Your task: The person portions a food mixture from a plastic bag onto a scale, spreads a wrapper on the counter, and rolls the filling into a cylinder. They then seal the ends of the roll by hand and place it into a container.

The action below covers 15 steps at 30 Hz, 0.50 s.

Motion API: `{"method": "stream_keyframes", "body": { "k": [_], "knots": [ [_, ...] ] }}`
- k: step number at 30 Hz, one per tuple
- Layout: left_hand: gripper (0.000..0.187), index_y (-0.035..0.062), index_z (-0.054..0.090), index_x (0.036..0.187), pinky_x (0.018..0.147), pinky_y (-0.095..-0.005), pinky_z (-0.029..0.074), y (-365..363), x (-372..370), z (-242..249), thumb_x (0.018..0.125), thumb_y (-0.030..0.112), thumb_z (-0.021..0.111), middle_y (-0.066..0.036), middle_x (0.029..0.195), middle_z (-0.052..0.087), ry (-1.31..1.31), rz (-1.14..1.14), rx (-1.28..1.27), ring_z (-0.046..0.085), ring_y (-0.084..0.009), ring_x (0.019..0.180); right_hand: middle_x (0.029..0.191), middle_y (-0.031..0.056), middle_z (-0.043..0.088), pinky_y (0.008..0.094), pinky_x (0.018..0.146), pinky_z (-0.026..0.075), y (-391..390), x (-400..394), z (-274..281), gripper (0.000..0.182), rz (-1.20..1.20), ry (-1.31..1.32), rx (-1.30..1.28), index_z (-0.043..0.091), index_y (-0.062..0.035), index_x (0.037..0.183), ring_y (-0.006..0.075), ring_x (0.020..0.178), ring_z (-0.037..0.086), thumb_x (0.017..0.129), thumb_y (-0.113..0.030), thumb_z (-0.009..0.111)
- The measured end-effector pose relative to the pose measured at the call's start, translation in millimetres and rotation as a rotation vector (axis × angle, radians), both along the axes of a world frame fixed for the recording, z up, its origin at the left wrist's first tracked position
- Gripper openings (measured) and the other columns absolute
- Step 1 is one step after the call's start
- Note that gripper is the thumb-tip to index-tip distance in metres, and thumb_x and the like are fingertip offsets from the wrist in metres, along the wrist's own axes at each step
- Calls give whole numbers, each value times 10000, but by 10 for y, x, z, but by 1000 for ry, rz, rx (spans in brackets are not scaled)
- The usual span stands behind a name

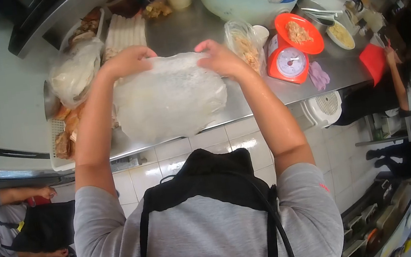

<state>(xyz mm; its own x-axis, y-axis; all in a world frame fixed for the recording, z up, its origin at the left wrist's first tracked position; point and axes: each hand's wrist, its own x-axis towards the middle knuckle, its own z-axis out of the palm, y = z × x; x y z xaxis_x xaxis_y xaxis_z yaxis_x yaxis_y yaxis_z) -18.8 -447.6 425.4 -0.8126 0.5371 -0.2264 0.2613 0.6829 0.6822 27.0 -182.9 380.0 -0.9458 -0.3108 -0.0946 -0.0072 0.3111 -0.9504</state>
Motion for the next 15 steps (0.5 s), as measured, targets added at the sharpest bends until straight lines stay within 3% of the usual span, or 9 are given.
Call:
{"method": "stream_keyframes", "body": {
  "k": [4,7,10,13,15],
  "knots": [
    [316,18,549,1003,757,-347,435,63,-97,-961,722,154,594,-137,956,574,329,252,-193,553,-271,882,918,138,574,334,698,456,142,-178,-857,290,-180,330,696,491,-79,1027,244,816,577,742,-37,526],
    [356,20,535,1033,766,-379,431,179,147,-1245,719,173,601,-180,968,552,393,296,-245,534,-336,887,916,172,564,388,694,449,134,-129,-1099,228,-186,487,893,506,-94,1017,314,830,559,800,-124,443],
    [334,8,545,988,764,-395,432,228,529,-1354,721,202,598,-185,974,544,467,392,-203,533,-338,880,869,167,579,409,662,452,100,-37,-768,186,-257,566,944,534,-79,955,304,786,572,816,-143,428],
    [293,2,549,925,755,-412,433,258,758,-1423,727,215,586,-199,926,550,401,410,-437,531,-346,882,842,165,591,419,646,456,311,-76,-354,152,-318,772,895,557,-65,877,301,755,578,803,-133,442],
    [274,2,549,890,751,-422,431,246,745,-1658,737,228,565,-210,911,556,365,459,-364,531,-350,882,789,156,598,384,639,468,592,-94,-37,146,-513,928,756,588,-68,874,321,715,576,777,-116,489]
  ]
}}
